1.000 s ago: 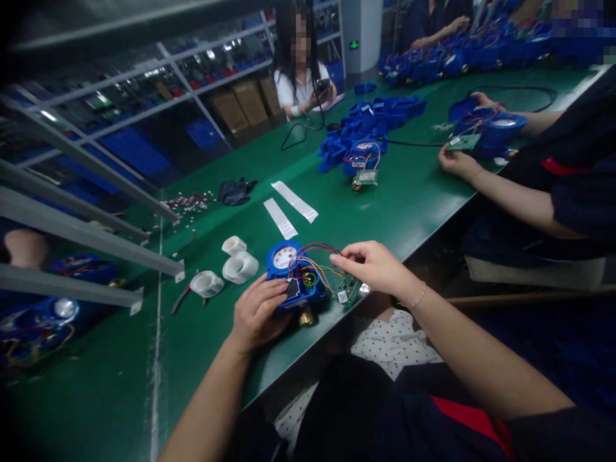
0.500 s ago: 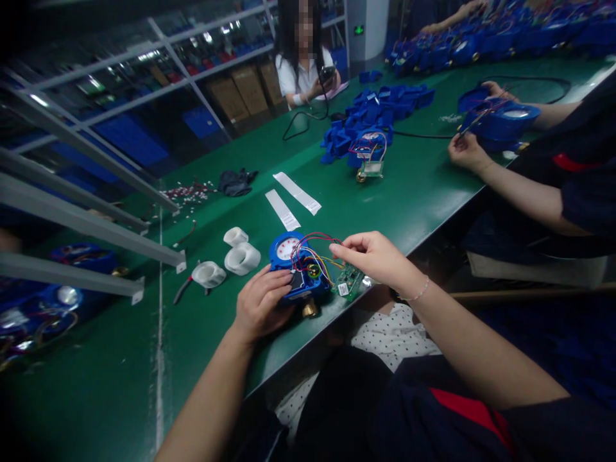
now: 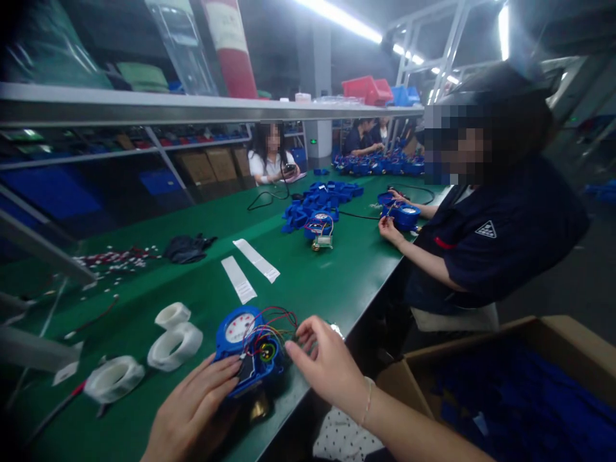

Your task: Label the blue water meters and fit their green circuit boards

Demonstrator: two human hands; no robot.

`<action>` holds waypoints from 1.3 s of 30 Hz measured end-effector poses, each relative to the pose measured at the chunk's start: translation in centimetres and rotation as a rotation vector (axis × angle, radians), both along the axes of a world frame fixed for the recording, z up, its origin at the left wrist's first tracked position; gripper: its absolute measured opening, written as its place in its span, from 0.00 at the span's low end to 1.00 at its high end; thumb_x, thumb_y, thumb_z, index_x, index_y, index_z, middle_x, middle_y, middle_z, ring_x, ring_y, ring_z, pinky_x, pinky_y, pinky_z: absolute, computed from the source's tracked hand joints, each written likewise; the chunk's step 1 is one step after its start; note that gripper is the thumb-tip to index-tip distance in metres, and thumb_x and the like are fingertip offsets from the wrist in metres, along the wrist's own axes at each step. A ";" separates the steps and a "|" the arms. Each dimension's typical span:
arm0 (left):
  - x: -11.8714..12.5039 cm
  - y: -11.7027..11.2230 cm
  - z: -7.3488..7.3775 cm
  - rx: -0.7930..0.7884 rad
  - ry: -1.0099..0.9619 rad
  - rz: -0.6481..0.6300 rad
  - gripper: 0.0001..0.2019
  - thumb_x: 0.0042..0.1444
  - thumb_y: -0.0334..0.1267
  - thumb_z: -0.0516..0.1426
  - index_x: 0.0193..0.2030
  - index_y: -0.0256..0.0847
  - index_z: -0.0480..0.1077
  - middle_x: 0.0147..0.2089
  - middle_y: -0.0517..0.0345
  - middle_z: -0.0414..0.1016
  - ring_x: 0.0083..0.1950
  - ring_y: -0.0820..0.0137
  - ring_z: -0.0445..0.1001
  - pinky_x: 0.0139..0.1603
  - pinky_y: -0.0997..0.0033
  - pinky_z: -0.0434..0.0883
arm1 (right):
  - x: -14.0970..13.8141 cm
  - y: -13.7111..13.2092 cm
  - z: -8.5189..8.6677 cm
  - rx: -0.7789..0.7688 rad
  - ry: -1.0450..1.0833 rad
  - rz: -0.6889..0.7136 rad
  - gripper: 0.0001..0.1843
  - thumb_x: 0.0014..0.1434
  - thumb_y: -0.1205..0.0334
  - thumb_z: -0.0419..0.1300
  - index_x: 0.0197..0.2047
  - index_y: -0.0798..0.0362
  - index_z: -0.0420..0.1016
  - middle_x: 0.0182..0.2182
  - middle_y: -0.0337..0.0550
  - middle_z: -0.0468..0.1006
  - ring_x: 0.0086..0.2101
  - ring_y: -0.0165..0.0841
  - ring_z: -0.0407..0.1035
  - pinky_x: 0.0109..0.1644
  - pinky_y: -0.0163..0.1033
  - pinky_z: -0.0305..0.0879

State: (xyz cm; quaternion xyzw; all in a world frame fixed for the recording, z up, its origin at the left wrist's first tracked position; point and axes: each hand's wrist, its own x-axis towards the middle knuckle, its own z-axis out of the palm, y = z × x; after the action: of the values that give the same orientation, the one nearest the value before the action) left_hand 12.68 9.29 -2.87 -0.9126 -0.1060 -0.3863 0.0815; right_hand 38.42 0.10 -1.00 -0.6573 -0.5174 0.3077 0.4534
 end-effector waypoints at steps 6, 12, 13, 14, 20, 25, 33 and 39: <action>0.2 -0.1 -0.1 0.005 -0.008 -0.003 0.10 0.63 0.23 0.56 0.47 0.35 0.76 0.52 0.48 0.82 0.60 0.65 0.77 0.73 0.58 0.64 | -2.9 -1.2 -1.3 -0.235 0.629 0.107 0.39 0.53 0.26 0.65 0.47 0.54 0.68 0.39 0.45 0.75 0.42 0.37 0.72 0.43 0.42 0.71; 0.3 0.1 0.0 0.006 -0.005 -0.012 0.10 0.63 0.23 0.56 0.47 0.33 0.77 0.52 0.46 0.82 0.60 0.65 0.77 0.75 0.60 0.60 | -4.1 -0.5 -0.2 -0.287 0.949 0.137 0.40 0.52 0.31 0.70 0.54 0.55 0.74 0.54 0.50 0.79 0.57 0.39 0.71 0.61 0.45 0.64; 0.3 0.1 0.0 0.012 -0.006 -0.014 0.10 0.63 0.24 0.56 0.47 0.33 0.77 0.52 0.46 0.82 0.60 0.65 0.77 0.75 0.61 0.60 | -4.5 -0.3 0.0 -0.264 1.012 0.150 0.37 0.53 0.34 0.71 0.53 0.55 0.77 0.52 0.48 0.81 0.56 0.38 0.72 0.61 0.44 0.63; 0.4 0.1 0.1 0.017 -0.008 -0.015 0.09 0.64 0.24 0.56 0.47 0.33 0.77 0.52 0.46 0.82 0.60 0.65 0.77 0.75 0.61 0.60 | -4.8 0.0 0.1 -0.236 1.069 0.153 0.34 0.52 0.37 0.73 0.52 0.55 0.79 0.49 0.47 0.82 0.53 0.36 0.73 0.61 0.42 0.63; 0.5 0.2 0.4 0.043 -0.023 -0.002 0.10 0.64 0.25 0.56 0.47 0.35 0.77 0.50 0.47 0.82 0.58 0.67 0.78 0.75 0.65 0.60 | -6.2 1.6 0.5 -0.246 1.224 0.022 0.26 0.40 0.48 0.79 0.39 0.56 0.86 0.39 0.46 0.85 0.39 0.32 0.75 0.50 0.38 0.68; 0.3 0.5 0.1 0.076 -0.016 0.006 0.09 0.64 0.26 0.56 0.47 0.35 0.78 0.50 0.48 0.82 0.56 0.65 0.79 0.72 0.65 0.63 | -6.3 1.8 0.6 -0.265 1.223 -0.040 0.21 0.41 0.53 0.76 0.38 0.56 0.85 0.38 0.45 0.84 0.39 0.33 0.75 0.49 0.39 0.69; 0.4 0.5 0.0 0.083 -0.021 0.018 0.10 0.66 0.28 0.55 0.47 0.38 0.77 0.50 0.50 0.83 0.55 0.66 0.80 0.68 0.65 0.67 | -6.2 2.2 -0.1 -0.301 1.214 -0.047 0.14 0.40 0.62 0.69 0.33 0.56 0.83 0.33 0.41 0.83 0.35 0.30 0.73 0.46 0.37 0.69; 0.8 -0.1 0.7 0.191 0.040 -0.010 0.13 0.65 0.27 0.56 0.55 0.32 0.74 0.54 0.43 0.82 0.62 0.62 0.77 0.72 0.61 0.65 | -5.0 0.5 0.5 -0.280 1.224 -0.083 0.15 0.45 0.60 0.68 0.37 0.56 0.83 0.35 0.42 0.83 0.36 0.30 0.74 0.46 0.36 0.69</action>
State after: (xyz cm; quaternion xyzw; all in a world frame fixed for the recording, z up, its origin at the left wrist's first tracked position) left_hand 13.52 9.23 -2.13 -0.9088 -0.0625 -0.3768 0.1682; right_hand 33.45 0.57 -0.48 -0.4348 -0.0933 0.6751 0.5886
